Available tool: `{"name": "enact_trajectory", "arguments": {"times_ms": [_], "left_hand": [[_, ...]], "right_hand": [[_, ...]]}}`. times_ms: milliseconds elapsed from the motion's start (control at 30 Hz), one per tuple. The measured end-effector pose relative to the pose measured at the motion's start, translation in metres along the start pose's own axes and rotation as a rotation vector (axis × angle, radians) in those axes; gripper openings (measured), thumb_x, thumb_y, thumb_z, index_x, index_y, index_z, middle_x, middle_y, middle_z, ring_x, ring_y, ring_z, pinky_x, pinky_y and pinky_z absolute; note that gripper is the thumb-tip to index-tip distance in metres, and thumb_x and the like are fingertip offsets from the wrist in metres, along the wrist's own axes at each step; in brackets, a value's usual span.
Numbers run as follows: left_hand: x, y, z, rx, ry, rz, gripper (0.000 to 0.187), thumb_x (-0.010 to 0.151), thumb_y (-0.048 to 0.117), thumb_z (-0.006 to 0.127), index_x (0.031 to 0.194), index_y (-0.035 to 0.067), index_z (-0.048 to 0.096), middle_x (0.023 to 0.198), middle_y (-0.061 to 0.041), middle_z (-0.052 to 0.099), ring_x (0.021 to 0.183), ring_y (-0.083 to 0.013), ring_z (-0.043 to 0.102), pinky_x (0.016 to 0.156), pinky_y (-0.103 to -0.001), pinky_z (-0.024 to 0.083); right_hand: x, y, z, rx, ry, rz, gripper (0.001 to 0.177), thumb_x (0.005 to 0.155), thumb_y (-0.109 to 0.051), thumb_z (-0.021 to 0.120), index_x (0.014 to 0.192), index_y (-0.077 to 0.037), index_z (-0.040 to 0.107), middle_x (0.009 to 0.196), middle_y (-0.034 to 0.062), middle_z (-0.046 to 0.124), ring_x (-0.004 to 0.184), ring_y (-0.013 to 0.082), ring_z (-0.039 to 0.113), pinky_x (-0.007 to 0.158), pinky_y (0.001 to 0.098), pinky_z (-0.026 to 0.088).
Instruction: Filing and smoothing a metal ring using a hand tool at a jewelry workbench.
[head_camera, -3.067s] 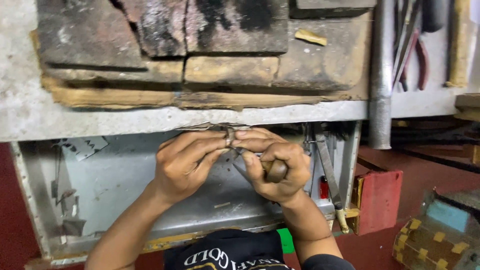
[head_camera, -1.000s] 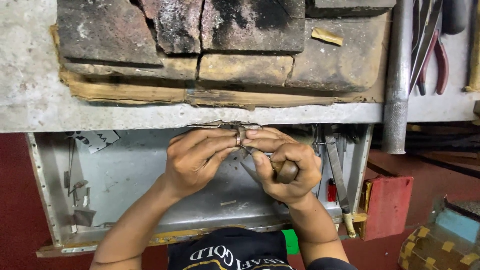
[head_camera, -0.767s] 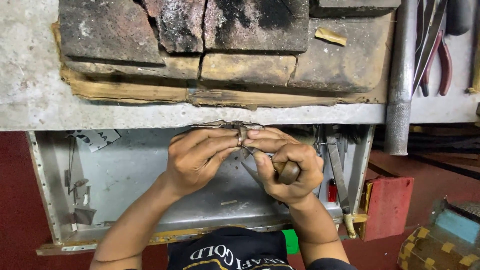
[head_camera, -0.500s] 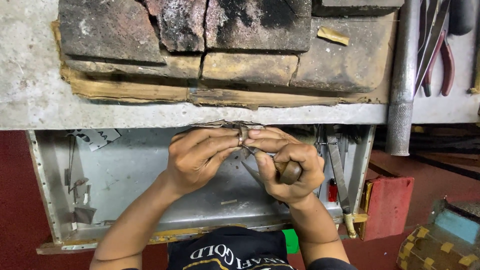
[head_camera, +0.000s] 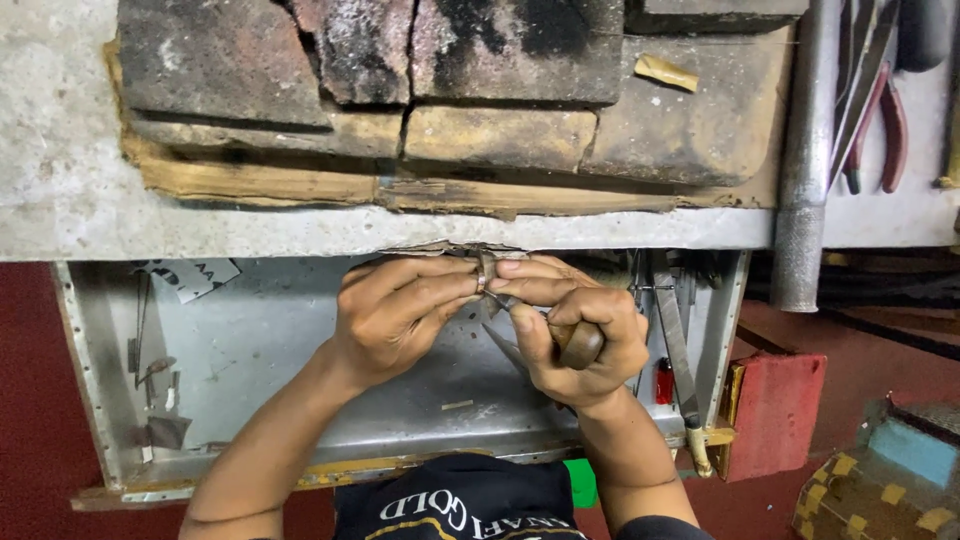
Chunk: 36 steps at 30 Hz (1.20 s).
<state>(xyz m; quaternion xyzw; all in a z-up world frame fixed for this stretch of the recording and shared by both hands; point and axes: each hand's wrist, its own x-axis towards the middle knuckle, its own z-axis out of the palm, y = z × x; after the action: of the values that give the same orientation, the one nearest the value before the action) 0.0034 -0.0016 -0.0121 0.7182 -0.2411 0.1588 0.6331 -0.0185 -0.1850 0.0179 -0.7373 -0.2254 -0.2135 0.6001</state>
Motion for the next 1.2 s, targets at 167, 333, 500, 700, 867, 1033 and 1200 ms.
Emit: {"name": "enact_trajectory", "arguments": {"times_ms": [167,333,500,700,867,1033,1200], "left_hand": [[0.0042,0.0007,-0.0013,0.037,-0.025,0.026,0.011,0.094,0.006,0.073,0.099,0.007,0.083,0.094,-0.012,0.078,0.08,-0.0318,0.079,0.067,-0.041,0.065],[0.0001,-0.0022,-0.0008,0.071,-0.018,0.033,0.011,0.094,0.007,0.073,0.099,0.008,0.083,0.094,-0.011,0.078,0.079,-0.0315,0.079,0.066,-0.04,0.064],[0.0006,-0.0011,-0.0021,0.06,-0.033,0.016,0.012,0.094,0.006,0.073,0.1,0.008,0.083,0.094,-0.012,0.078,0.079,-0.0334,0.078,0.065,-0.041,0.064],[-0.0006,-0.0014,-0.0017,0.044,-0.031,0.006,0.012,0.094,0.006,0.073,0.1,0.007,0.083,0.095,-0.013,0.078,0.079,-0.0338,0.079,0.065,-0.041,0.064],[-0.0009,-0.0021,-0.0012,0.051,-0.021,0.009,0.012,0.093,0.005,0.073,0.099,0.008,0.083,0.094,-0.012,0.078,0.077,-0.0332,0.078,0.065,-0.04,0.064],[0.0003,-0.0014,-0.0003,0.047,-0.014,0.011,0.011,0.093,0.005,0.074,0.099,0.008,0.083,0.093,-0.012,0.078,0.077,-0.0334,0.078,0.064,-0.041,0.064],[0.0019,-0.0007,-0.0014,0.035,-0.023,0.013,0.011,0.094,0.005,0.073,0.099,0.007,0.083,0.094,-0.012,0.078,0.078,-0.0343,0.078,0.065,-0.042,0.063]], "right_hand": [[0.0041,-0.0033,0.0005,-0.002,0.026,0.004,0.025,0.097,0.002,0.067,0.086,-0.002,0.046,0.085,0.0265,0.078,0.083,0.0521,0.08,0.072,0.0611,0.064],[0.0026,-0.0028,0.0007,0.008,0.039,0.003,0.025,0.096,0.003,0.069,0.086,-0.003,0.047,0.085,0.0264,0.078,0.083,0.0511,0.08,0.072,0.0614,0.064],[0.0025,-0.0028,0.0019,0.007,0.049,0.002,0.025,0.096,0.003,0.069,0.086,-0.003,0.047,0.087,0.0256,0.079,0.085,0.0503,0.08,0.073,0.0615,0.065],[0.0011,-0.0024,0.0017,0.013,0.051,0.008,0.024,0.096,0.003,0.069,0.087,-0.003,0.047,0.088,0.026,0.079,0.086,0.0502,0.08,0.074,0.0623,0.064],[-0.0023,-0.0008,0.0007,0.001,0.05,0.004,0.025,0.096,0.003,0.069,0.086,-0.003,0.047,0.087,0.0258,0.079,0.085,0.0501,0.08,0.074,0.0615,0.064],[-0.002,0.0,0.0007,0.001,0.045,-0.007,0.025,0.097,0.002,0.068,0.087,-0.003,0.046,0.087,0.0262,0.079,0.085,0.0508,0.08,0.074,0.0615,0.064],[-0.0015,0.0001,0.0006,-0.001,0.047,-0.001,0.024,0.097,0.002,0.068,0.088,-0.003,0.046,0.086,0.0262,0.078,0.084,0.0504,0.08,0.073,0.0619,0.064]]}}
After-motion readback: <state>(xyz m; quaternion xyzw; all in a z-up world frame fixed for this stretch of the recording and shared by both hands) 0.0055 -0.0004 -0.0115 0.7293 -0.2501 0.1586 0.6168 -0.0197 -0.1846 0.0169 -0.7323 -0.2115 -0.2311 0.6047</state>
